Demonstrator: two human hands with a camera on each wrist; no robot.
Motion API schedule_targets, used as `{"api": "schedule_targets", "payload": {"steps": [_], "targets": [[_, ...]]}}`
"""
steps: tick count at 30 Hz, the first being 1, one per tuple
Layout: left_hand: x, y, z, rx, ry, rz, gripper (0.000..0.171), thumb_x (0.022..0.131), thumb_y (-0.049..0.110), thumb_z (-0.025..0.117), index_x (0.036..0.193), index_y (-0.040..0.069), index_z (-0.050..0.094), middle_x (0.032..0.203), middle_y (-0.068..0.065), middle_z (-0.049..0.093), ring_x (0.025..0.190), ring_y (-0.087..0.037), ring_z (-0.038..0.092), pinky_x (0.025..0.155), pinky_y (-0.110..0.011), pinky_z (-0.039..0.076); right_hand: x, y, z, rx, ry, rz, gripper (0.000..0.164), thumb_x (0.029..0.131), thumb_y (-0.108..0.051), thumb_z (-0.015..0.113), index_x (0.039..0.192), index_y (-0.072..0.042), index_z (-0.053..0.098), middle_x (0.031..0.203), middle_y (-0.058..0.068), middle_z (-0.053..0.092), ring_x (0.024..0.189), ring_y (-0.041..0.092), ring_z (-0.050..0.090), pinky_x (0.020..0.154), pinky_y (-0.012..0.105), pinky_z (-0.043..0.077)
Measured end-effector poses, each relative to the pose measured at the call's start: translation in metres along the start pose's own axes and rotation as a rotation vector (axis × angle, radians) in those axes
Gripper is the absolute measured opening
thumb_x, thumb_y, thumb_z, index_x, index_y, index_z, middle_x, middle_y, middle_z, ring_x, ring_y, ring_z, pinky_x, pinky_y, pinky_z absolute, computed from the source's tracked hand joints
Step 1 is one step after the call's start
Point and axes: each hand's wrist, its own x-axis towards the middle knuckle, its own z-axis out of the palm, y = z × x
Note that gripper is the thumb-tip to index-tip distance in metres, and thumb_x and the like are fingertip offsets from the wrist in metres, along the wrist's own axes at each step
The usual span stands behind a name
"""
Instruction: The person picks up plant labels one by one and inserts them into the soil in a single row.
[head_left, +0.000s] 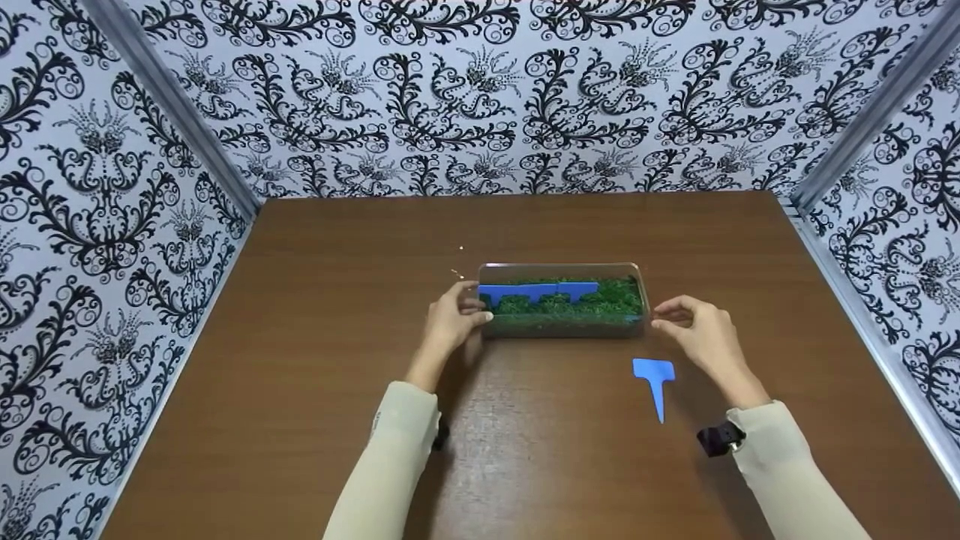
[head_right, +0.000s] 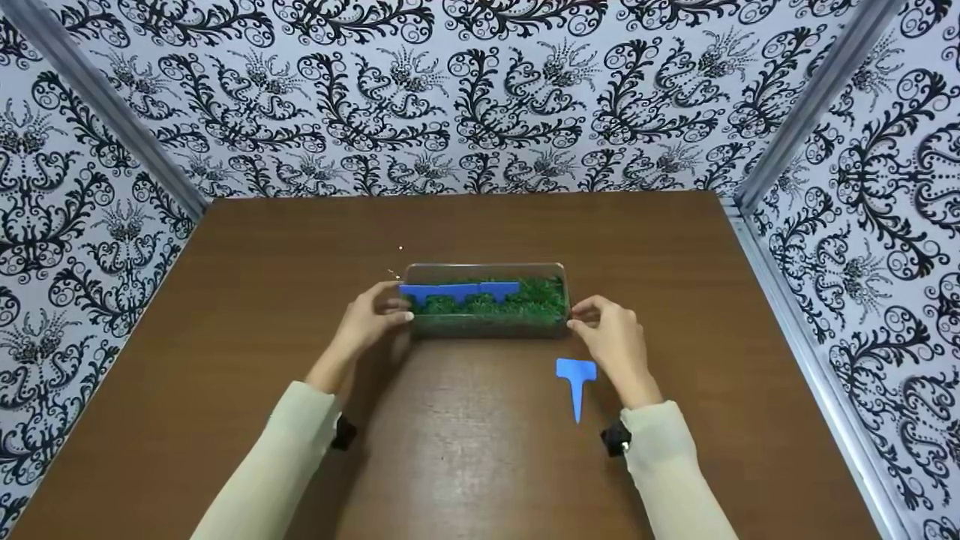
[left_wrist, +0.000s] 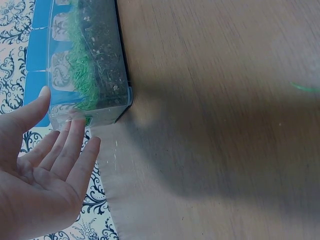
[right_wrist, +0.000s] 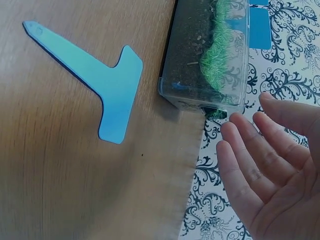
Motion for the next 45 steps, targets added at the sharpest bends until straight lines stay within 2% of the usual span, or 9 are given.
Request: {"api": "schedule_targets", "payload": {"steps": [11, 20, 27, 36, 45], "targets": [[-0.001, -0.001, 0.001, 0.011, 0.006, -0.017, 0.057, 0.085, 0.013, 0.079, 0.138, 0.014, 0.057, 0.113, -0.010, 0.076, 0.107, -0.023, 0.072, 0.097, -0.037, 0.055, -0.005, 0.006, -0.001, -0.002, -0.036, 0.021, 0.026, 0.094, -0.024, 0.070, 0.113, -0.006, 0.071, 0.108, 0.016, 0.075, 0.099, 0.034, 0.072, 0.080, 0.048, 0.057], [-0.001, -0.001, 0.000, 0.042, 0.011, -0.017, 0.057, 0.085, 0.016, 0.079, 0.138, 0.016, 0.058, 0.113, -0.008, 0.076, 0.108, -0.022, 0.072, 0.101, -0.040, 0.053, -0.010, 0.012, -0.001, -0.021, -0.058, 0.032, 0.026, 0.094, -0.023, 0.069, 0.113, -0.005, 0.070, 0.108, 0.018, 0.075, 0.102, 0.037, 0.070, 0.083, 0.053, 0.056], [0.000, -0.001, -0.001, 0.035, 0.013, -0.015, 0.058, 0.084, 0.015, 0.080, 0.137, 0.017, 0.058, 0.113, -0.007, 0.076, 0.108, -0.021, 0.072, 0.100, -0.038, 0.053, -0.010, 0.014, -0.001, -0.035, -0.077, 0.038, 0.027, 0.094, -0.024, 0.069, 0.111, -0.004, 0.071, 0.106, 0.018, 0.075, 0.100, 0.036, 0.070, 0.080, 0.050, 0.056], [0.001, -0.002, 0.000, -0.028, -0.004, -0.003, 0.057, 0.085, 0.010, 0.078, 0.137, 0.013, 0.057, 0.114, -0.012, 0.075, 0.110, -0.024, 0.072, 0.098, -0.038, 0.056, -0.011, 0.017, 0.001, -0.063, -0.082, 0.025, 0.025, 0.093, -0.022, 0.070, 0.111, -0.004, 0.071, 0.105, 0.017, 0.076, 0.100, 0.036, 0.071, 0.084, 0.055, 0.053], [0.000, -0.001, -0.001, -0.031, -0.003, 0.003, 0.056, 0.086, 0.010, 0.078, 0.138, 0.011, 0.057, 0.114, -0.013, 0.075, 0.109, -0.025, 0.072, 0.096, -0.036, 0.056, -0.014, 0.019, 0.001, -0.060, -0.104, 0.040, 0.024, 0.093, -0.021, 0.070, 0.110, -0.004, 0.071, 0.105, 0.017, 0.076, 0.101, 0.038, 0.070, 0.086, 0.057, 0.052]]}}
